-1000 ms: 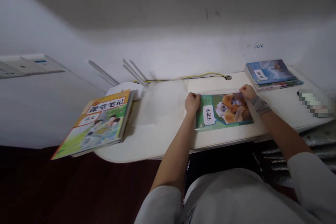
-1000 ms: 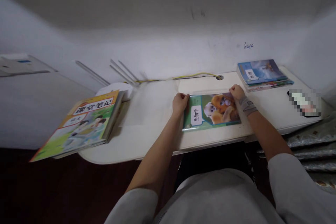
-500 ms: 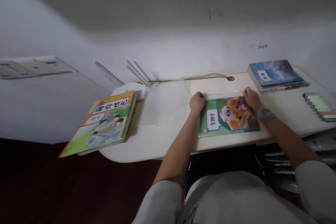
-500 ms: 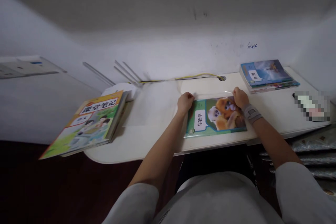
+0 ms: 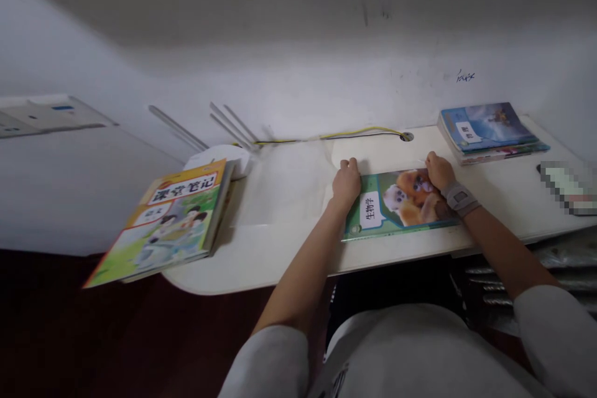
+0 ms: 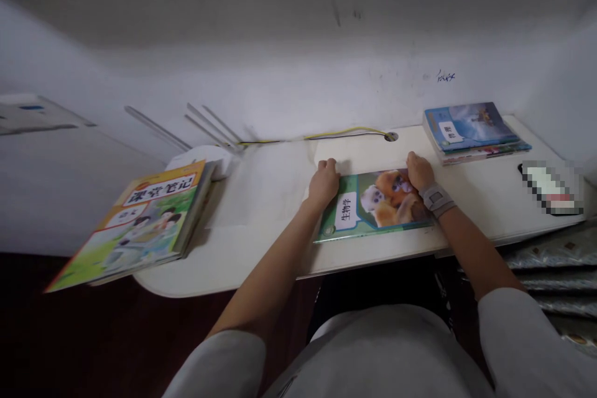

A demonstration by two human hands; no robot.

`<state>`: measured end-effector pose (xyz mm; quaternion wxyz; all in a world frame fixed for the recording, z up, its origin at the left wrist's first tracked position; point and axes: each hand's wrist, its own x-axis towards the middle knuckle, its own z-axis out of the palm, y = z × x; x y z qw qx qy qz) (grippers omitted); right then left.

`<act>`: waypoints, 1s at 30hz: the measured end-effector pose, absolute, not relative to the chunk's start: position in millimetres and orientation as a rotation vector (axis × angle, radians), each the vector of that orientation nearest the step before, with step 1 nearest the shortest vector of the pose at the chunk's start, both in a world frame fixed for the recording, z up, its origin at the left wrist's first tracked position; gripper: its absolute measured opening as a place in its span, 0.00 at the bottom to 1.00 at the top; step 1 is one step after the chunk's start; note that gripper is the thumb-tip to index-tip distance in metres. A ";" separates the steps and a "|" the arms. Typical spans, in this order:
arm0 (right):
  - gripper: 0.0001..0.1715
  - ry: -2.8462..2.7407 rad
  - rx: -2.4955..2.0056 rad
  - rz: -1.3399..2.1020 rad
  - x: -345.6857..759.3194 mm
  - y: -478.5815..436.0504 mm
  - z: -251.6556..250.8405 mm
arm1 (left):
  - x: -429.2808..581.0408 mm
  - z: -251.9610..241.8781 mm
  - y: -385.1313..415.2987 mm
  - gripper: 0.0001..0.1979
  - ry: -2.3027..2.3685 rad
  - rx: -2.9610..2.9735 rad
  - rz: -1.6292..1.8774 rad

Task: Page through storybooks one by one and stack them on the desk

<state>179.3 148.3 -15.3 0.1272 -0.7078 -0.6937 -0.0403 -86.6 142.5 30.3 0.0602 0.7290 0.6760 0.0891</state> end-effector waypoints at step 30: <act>0.35 -2.342 -1.802 -0.083 159.5 84.1 -16.4 | -91.0 -3.5 93.1 0.31 2.007 2.178 0.202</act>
